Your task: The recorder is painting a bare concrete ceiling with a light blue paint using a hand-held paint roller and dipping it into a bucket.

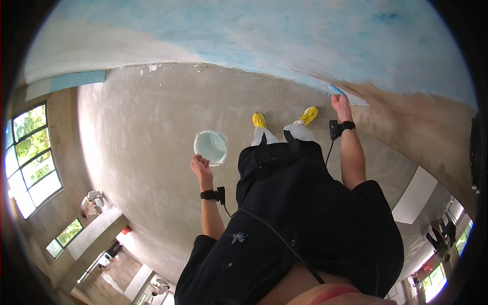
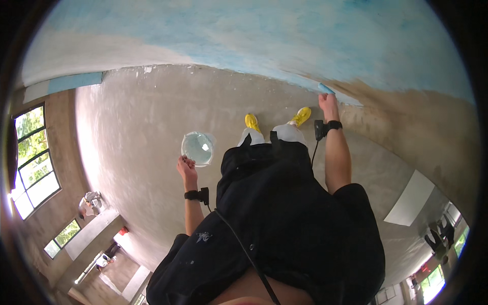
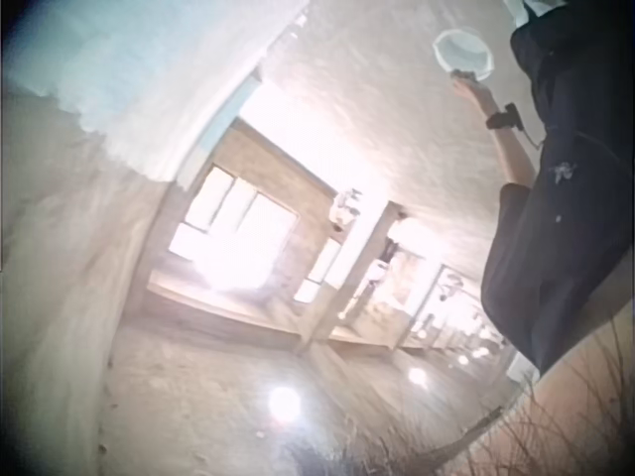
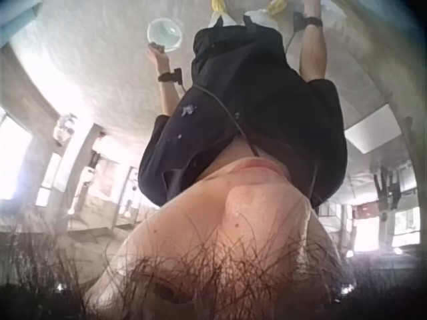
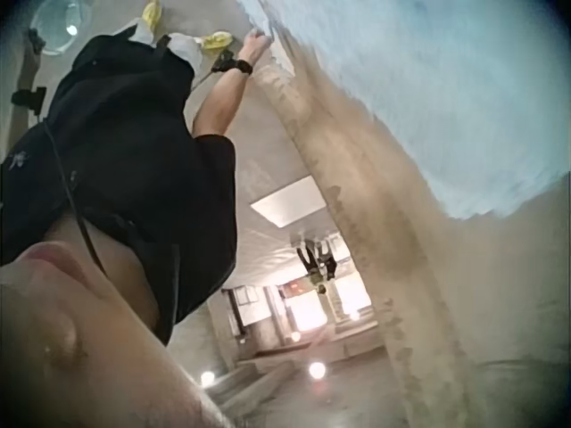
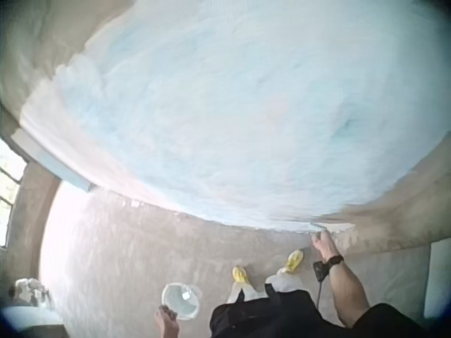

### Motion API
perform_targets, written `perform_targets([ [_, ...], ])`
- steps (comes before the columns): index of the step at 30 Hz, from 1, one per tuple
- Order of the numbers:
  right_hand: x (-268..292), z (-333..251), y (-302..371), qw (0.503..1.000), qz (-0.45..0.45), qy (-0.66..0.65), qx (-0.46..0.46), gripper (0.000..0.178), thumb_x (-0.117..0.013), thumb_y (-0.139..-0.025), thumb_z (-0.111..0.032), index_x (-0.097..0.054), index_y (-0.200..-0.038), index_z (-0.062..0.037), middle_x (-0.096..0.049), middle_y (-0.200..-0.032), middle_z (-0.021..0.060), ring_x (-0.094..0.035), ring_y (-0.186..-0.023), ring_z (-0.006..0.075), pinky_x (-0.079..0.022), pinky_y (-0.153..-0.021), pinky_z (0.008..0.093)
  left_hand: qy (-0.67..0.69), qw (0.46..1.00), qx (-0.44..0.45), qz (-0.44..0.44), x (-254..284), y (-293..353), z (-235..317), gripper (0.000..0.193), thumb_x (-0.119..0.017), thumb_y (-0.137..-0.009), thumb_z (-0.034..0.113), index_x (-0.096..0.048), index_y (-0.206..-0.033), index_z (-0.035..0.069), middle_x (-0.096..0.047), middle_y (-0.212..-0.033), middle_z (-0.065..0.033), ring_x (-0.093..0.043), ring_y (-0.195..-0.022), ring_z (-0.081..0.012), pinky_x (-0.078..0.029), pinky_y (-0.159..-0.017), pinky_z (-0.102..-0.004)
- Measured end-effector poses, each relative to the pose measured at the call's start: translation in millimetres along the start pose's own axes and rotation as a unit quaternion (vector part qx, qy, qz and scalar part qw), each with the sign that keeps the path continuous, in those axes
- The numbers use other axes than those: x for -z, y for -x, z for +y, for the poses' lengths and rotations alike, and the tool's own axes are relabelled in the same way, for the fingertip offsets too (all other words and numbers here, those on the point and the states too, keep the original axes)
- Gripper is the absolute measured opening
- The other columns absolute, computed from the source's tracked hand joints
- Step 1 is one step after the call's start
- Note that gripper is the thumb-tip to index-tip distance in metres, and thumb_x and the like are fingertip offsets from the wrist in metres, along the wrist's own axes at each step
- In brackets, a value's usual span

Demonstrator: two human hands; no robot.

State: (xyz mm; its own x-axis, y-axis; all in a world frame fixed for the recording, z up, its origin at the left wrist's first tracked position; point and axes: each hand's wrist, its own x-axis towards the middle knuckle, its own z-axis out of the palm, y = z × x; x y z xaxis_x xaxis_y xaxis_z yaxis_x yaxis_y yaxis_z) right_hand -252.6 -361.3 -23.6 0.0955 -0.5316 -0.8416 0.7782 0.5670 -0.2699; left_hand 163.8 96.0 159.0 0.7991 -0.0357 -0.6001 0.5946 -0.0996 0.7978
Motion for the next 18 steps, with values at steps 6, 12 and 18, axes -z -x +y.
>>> perform_targets([
  [6,-4.0,-5.4,56.3,0.994,-0.039,0.098,-0.02,0.023,-0.034,-0.093,-0.001,-0.033,-0.07,-0.0075,-0.024,-0.06,-0.0025,-0.021,-0.049,0.0096,-0.017,-0.044,0.0255,-0.004,0.999,-0.013,-0.032,-5.8,-1.3,-0.4,0.024,-0.046,-0.095,0.022,-0.048,-0.08,0.004,-0.033,-0.055,0.0033,-0.032,-0.046,-0.0074,-0.036,-0.047,-0.0249],
  [12,-13.0,-10.6,32.7,0.989,-0.118,0.085,-0.011,0.026,-0.032,-0.092,0.002,-0.032,-0.068,-0.0079,-0.026,-0.061,-0.003,-0.02,-0.049,0.009,-0.016,-0.044,0.0247,0.018,1.0,0.008,0.016,-11.0,14.0,9.3,0.024,-0.047,-0.095,0.023,-0.047,-0.08,0.005,-0.031,-0.055,0.0043,-0.03,-0.047,-0.007,-0.034,-0.047,-0.024],
  [18,0.1,4.2,-92.3,0.994,-0.036,0.1,-0.025,0.023,-0.028,-0.086,0.007,-0.032,-0.069,-0.0087,-0.025,-0.063,-0.0005,-0.02,-0.051,0.0133,-0.02,-0.046,0.0279,0.02,0.999,-0.018,0.046,-15.9,53.7,21.5,0.022,-0.05,-0.092,0.02,-0.048,-0.075,0.006,-0.03,-0.055,0.0036,-0.032,-0.049,-0.008,-0.038,-0.053,-0.027],
])
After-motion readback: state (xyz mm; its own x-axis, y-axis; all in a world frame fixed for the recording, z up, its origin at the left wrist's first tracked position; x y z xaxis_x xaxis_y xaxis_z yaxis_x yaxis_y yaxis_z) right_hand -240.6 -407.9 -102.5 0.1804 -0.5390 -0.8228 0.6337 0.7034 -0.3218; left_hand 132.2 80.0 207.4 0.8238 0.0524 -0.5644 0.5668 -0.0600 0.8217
